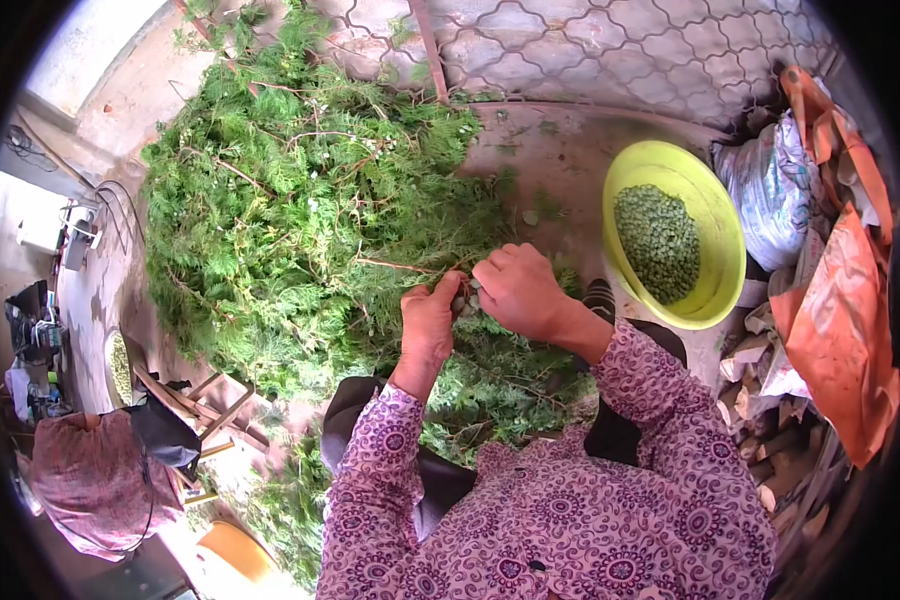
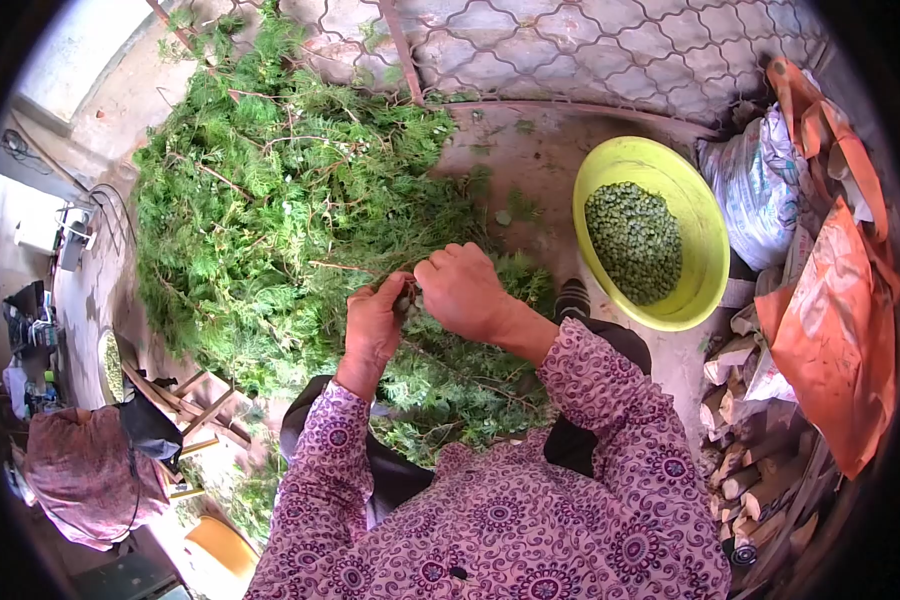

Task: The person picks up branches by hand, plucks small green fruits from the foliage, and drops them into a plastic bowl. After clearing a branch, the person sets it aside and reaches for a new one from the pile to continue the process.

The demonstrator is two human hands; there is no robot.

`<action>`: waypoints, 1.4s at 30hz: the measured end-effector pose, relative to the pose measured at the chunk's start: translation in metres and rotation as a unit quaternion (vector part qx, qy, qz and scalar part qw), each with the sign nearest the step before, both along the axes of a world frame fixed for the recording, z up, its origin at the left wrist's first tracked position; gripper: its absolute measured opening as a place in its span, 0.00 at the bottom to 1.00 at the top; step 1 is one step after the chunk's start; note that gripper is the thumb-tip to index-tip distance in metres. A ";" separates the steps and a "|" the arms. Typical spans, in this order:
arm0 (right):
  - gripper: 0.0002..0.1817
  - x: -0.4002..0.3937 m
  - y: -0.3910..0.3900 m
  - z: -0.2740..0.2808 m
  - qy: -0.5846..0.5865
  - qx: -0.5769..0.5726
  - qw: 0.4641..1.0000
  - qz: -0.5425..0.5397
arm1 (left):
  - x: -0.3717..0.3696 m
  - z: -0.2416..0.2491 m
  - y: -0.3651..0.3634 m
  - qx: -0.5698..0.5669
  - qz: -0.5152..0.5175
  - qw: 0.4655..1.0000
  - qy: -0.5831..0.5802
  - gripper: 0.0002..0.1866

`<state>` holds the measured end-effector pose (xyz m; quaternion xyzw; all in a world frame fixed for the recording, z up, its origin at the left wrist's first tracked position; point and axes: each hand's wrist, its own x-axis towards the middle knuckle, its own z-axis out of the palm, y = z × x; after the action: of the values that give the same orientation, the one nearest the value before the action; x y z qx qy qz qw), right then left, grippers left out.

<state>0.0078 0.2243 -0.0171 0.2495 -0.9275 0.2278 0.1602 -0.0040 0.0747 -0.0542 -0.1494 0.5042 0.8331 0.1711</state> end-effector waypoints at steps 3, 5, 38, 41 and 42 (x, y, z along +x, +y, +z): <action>0.06 -0.003 -0.003 -0.001 0.033 -0.024 0.999 -0.032 | -0.001 0.000 0.003 0.016 0.024 0.999 0.017 0.07; 0.05 -0.005 -0.001 0.002 0.068 -0.015 0.994 -0.079 | -0.003 0.003 0.004 0.032 0.036 0.999 0.017 0.07; 0.06 -0.003 -0.001 -0.006 -0.525 -0.526 0.666 0.066 | -0.010 0.011 -0.018 0.122 0.041 0.991 -0.036 0.06; 0.05 0.000 -0.002 -0.004 -0.558 -0.582 0.590 0.037 | -0.011 0.007 -0.018 0.108 0.055 0.993 -0.015 0.06; 0.05 0.000 -0.002 -0.005 -0.558 -0.583 0.590 0.036 | -0.011 0.007 -0.016 0.099 0.069 0.993 -0.009 0.07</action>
<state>0.0078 0.2220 -0.0222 -0.0404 -0.4946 0.8199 -0.2855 -0.0150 0.0587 -0.0470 -0.1736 0.4058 0.8877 0.1313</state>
